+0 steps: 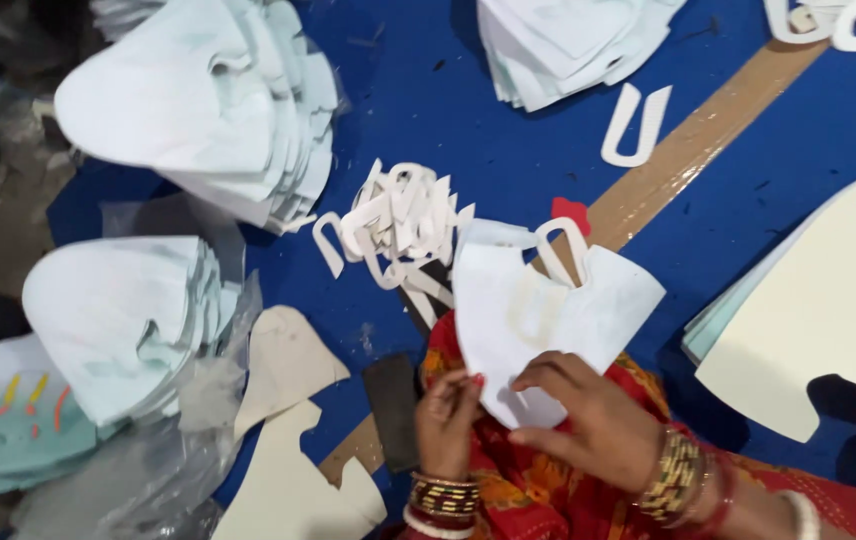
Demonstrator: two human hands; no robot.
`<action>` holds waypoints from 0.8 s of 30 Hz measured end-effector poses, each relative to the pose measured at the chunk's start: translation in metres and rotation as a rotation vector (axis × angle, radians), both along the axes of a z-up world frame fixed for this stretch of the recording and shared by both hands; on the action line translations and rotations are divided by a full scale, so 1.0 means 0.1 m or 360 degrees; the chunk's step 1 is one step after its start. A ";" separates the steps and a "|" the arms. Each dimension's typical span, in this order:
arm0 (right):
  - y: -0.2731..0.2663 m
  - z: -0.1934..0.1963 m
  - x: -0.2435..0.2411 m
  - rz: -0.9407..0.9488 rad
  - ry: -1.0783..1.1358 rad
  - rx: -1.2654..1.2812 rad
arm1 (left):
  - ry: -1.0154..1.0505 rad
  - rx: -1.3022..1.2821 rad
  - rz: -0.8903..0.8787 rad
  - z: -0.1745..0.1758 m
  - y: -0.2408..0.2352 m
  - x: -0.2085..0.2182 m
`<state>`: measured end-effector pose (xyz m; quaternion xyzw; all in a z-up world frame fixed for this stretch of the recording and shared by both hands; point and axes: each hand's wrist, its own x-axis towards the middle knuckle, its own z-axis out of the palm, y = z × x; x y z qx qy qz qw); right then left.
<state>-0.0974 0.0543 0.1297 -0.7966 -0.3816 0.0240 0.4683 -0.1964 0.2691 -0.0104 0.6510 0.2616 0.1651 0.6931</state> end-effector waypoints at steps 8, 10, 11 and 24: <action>0.11 -0.65 -0.16 -0.0193 0.1002 0.0274 | -0.0065 -0.0699 -0.0286 0.36 -0.42 0.05; 0.02 -0.81 -0.13 -0.0240 0.1237 0.0273 | -0.0099 -0.0718 -0.0325 0.33 -0.47 0.04; -0.03 -0.89 -0.10 -0.0286 0.1465 0.0285 | -0.0140 -0.0723 -0.0368 0.31 -0.50 0.05; -0.08 -0.99 -0.13 -0.0248 0.1785 0.0366 | -0.0192 -0.0025 -0.0400 0.49 -0.56 0.02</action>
